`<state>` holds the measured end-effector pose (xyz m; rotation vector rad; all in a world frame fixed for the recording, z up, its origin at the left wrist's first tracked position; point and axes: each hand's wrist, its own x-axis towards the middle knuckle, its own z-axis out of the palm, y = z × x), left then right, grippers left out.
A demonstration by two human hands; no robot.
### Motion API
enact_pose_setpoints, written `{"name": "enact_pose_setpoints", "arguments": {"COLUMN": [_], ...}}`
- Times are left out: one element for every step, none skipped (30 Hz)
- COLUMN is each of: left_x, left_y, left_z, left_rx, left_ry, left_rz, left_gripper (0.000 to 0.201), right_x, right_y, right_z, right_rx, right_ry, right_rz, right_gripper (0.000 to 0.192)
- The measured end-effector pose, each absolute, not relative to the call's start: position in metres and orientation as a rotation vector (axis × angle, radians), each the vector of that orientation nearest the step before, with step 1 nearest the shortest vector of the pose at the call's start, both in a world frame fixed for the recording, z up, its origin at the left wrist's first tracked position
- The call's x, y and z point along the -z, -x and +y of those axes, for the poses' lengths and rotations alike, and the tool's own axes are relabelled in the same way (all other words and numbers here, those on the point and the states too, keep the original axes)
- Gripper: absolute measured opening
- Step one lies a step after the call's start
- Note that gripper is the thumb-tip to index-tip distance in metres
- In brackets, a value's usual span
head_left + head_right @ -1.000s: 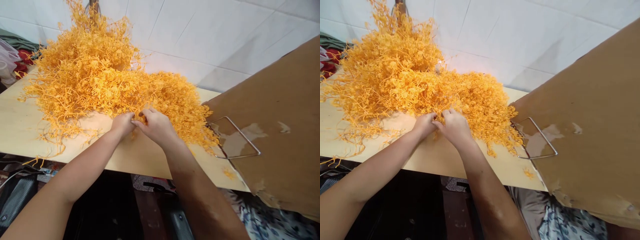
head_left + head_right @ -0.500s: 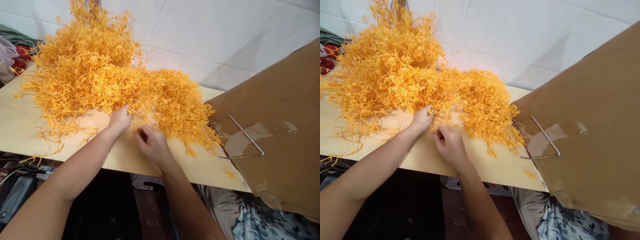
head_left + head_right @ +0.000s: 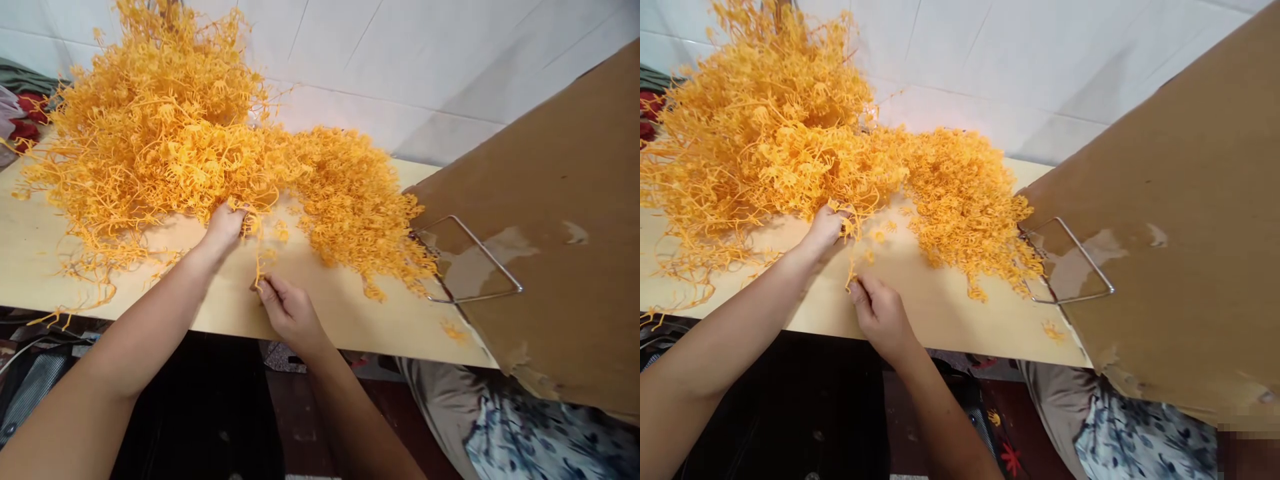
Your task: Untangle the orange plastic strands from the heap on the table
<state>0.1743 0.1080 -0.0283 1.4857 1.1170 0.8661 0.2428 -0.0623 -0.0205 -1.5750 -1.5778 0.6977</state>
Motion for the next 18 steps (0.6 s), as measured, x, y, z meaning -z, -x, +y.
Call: {"name": "enact_pose_setpoints", "arguments": {"left_x": [0.025,0.021,0.018,0.015,0.013,0.011,0.010,0.009,0.009,0.008,0.009,0.009,0.011,0.012,0.014,0.015,0.017,0.018], "left_y": [-0.173,-0.172,-0.171,-0.169,-0.168,-0.166,-0.165,-0.165,-0.165,-0.165,-0.166,-0.167,-0.168,-0.170,-0.172,-0.174,-0.176,-0.177], "left_z": [0.105,0.102,0.098,0.095,0.091,0.087,0.084,0.081,0.078,0.076,0.073,0.072,0.070,0.070,0.069,0.069,0.070,0.071], "left_rx": [-0.849,-0.828,-0.802,-0.770,-0.735,-0.698,-0.658,-0.616,-0.577,-0.544,-0.514,-0.497,-0.495,-0.509,-0.538,-0.573,-0.605,-0.631], "left_ry": [-1.365,-1.249,-1.148,-1.074,-1.023,-0.992,-0.976,-0.975,-0.985,-1.007,-1.036,-1.067,-1.090,-1.100,-1.093,-1.070,-1.036,-1.003], "left_rz": [1.036,0.957,0.886,0.821,0.759,0.696,0.631,0.571,0.520,0.483,0.467,0.472,0.494,0.525,0.565,0.607,0.648,0.684], "left_gripper": [0.022,0.022,0.023,0.023,0.023,0.023,0.022,0.021,0.020,0.019,0.019,0.019,0.018,0.016,0.014,0.013,0.013,0.013], "right_x": [0.022,0.024,0.025,0.026,0.027,0.028,0.029,0.029,0.030,0.030,0.030,0.030,0.030,0.029,0.028,0.027,0.025,0.024], "right_y": [-0.245,-0.247,-0.249,-0.251,-0.252,-0.253,-0.254,-0.255,-0.255,-0.256,-0.256,-0.256,-0.256,-0.256,-0.255,-0.254,-0.252,-0.250], "right_z": [-0.058,-0.052,-0.046,-0.040,-0.034,-0.029,-0.024,-0.020,-0.017,-0.014,-0.012,-0.010,-0.009,-0.008,-0.007,-0.008,-0.008,-0.009], "right_rx": [-0.724,-0.752,-0.778,-0.799,-0.817,-0.830,-0.838,-0.839,-0.837,-0.829,-0.816,-0.799,-0.781,-0.759,-0.735,-0.706,-0.672,-0.632], "right_ry": [1.577,1.576,1.574,1.573,1.573,1.574,1.574,1.574,1.573,1.573,1.575,1.582,1.593,1.610,1.630,1.653,1.676,1.697], "right_rz": [-1.483,-1.391,-1.311,-1.249,-1.208,-1.186,-1.178,-1.178,-1.182,-1.183,-1.183,-1.186,-1.198,-1.219,-1.252,-1.295,-1.347,-1.402], "right_gripper": [0.028,0.030,0.032,0.033,0.034,0.035,0.035,0.035,0.034,0.034,0.033,0.033,0.032,0.031,0.030,0.029,0.028,0.027]}}
